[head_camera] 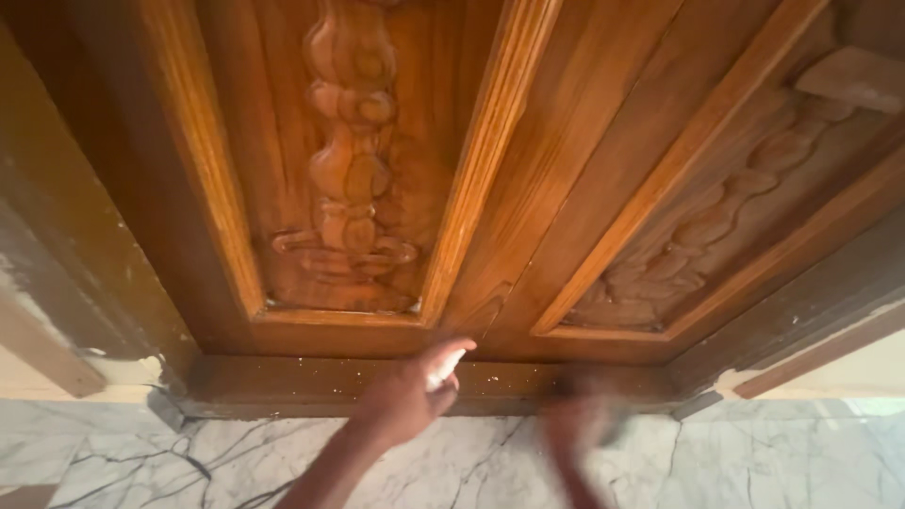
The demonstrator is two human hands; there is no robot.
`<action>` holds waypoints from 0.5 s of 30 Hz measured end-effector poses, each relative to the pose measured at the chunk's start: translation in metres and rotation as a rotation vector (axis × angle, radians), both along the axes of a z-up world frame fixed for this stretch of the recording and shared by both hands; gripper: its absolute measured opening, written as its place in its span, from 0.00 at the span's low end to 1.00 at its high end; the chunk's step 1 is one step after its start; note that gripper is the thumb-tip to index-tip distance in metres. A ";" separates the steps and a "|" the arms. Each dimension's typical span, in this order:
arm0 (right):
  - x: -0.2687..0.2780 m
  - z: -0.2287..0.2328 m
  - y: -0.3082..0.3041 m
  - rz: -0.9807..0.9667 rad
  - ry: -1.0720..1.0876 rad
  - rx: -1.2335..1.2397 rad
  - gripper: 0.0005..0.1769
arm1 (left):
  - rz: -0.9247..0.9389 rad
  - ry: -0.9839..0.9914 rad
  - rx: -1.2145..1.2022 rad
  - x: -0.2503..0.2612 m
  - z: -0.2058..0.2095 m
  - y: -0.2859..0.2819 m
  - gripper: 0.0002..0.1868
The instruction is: The person sprays a cleaning solution onto the lower section of a wooden door and wipes it with a dark cloth. They continue to spray and wipe along the bottom edge and the carved details of the door frame.
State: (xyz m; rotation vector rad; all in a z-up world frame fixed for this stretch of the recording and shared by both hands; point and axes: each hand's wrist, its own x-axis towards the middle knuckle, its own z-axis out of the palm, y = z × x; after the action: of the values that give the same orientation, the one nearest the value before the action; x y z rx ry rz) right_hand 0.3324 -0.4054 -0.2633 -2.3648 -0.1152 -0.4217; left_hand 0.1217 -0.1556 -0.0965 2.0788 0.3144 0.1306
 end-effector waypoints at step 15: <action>-0.080 0.058 0.116 0.221 0.038 0.005 0.23 | 0.008 0.259 0.055 -0.076 0.098 0.100 0.28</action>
State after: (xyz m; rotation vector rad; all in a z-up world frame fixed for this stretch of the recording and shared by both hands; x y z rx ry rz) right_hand 0.2525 -0.2891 -0.2049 -2.3217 -0.3532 -0.2692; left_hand 0.0461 -0.0554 0.0011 2.1514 0.4804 -0.1283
